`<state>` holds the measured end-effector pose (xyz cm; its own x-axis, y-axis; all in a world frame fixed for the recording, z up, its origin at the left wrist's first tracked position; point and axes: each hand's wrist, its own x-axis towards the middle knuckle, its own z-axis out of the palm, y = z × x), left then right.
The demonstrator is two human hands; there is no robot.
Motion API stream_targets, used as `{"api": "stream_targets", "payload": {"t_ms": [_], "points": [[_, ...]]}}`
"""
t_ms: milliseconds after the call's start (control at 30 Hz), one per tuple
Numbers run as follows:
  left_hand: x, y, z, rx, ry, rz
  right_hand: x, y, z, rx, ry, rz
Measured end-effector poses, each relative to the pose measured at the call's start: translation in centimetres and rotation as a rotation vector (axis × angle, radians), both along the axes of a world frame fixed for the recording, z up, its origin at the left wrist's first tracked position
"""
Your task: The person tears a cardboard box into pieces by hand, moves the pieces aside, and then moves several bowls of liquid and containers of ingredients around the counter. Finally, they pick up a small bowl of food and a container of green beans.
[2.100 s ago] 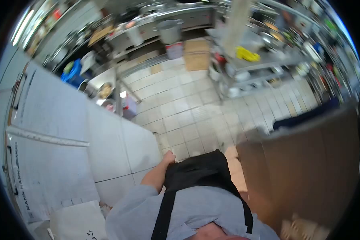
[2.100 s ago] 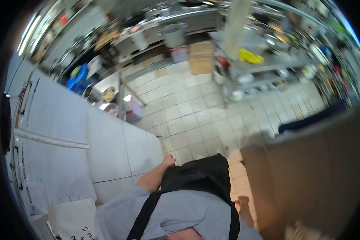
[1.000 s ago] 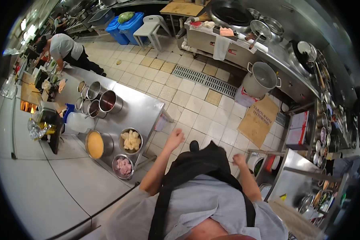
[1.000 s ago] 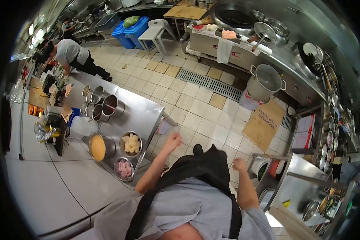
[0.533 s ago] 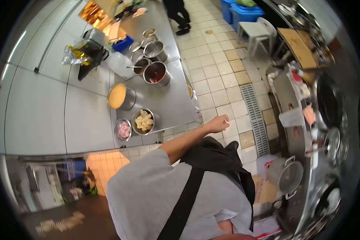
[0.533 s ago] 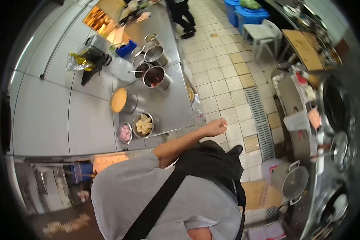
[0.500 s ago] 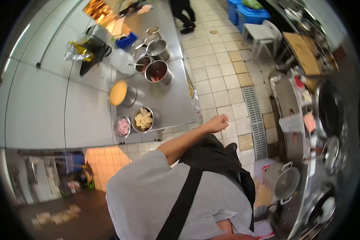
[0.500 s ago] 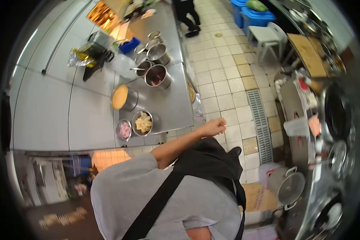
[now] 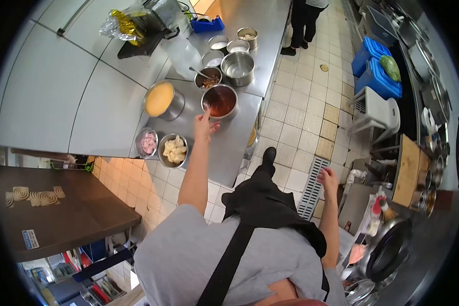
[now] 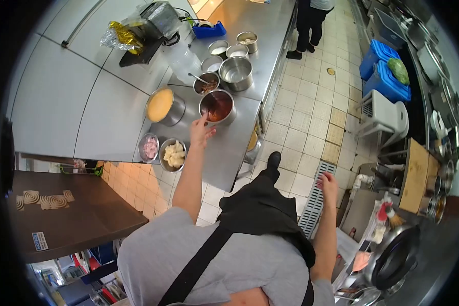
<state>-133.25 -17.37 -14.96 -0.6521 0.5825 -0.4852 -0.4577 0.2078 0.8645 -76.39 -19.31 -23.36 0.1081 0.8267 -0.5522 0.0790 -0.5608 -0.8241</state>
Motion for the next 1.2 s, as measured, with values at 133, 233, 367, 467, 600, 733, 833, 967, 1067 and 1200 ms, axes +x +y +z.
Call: {"api": "stream_targets", "payload": {"t_ms": [133,233,367,467,600,733,833,967,1067,1200], "points": [[-1.5,0.6,-2.1,-0.044,0.037,-0.048,-13.0,11.7,5.0,0.067,0.029,0.387],[-0.6,0.8,-0.9,-0.016,-0.033,-0.011,-23.4,20.5,5.8,0.201,0.087,0.631],[0.6,0.7,0.0,0.011,-0.111,0.049,-36.3,29.1,8.6,0.166,0.234,0.582],[2.0,1.1,1.4,-0.036,-0.076,0.088,-41.3,32.9,7.7,0.055,0.180,0.558],[2.9,1.2,2.3,-0.095,-0.050,0.077,-42.8,34.4,7.4,-0.102,0.160,0.674],[3.2,1.3,2.9,-0.141,-0.022,0.047,-43.1,35.1,6.6,0.026,0.005,0.749],[3.5,1.4,4.0,-0.185,0.023,-0.008,-41.3,35.1,7.2,0.054,-0.011,0.755],[4.4,3.3,5.5,-0.158,0.053,-0.128,-36.4,35.0,3.5,0.160,-0.028,0.766],[4.0,5.3,5.9,-0.195,0.065,-0.250,-30.4,34.1,6.1,-0.058,0.129,0.559],[5.1,11.0,6.4,-0.224,0.117,-0.452,-20.0,33.5,9.7,-0.049,0.130,0.311]]}}
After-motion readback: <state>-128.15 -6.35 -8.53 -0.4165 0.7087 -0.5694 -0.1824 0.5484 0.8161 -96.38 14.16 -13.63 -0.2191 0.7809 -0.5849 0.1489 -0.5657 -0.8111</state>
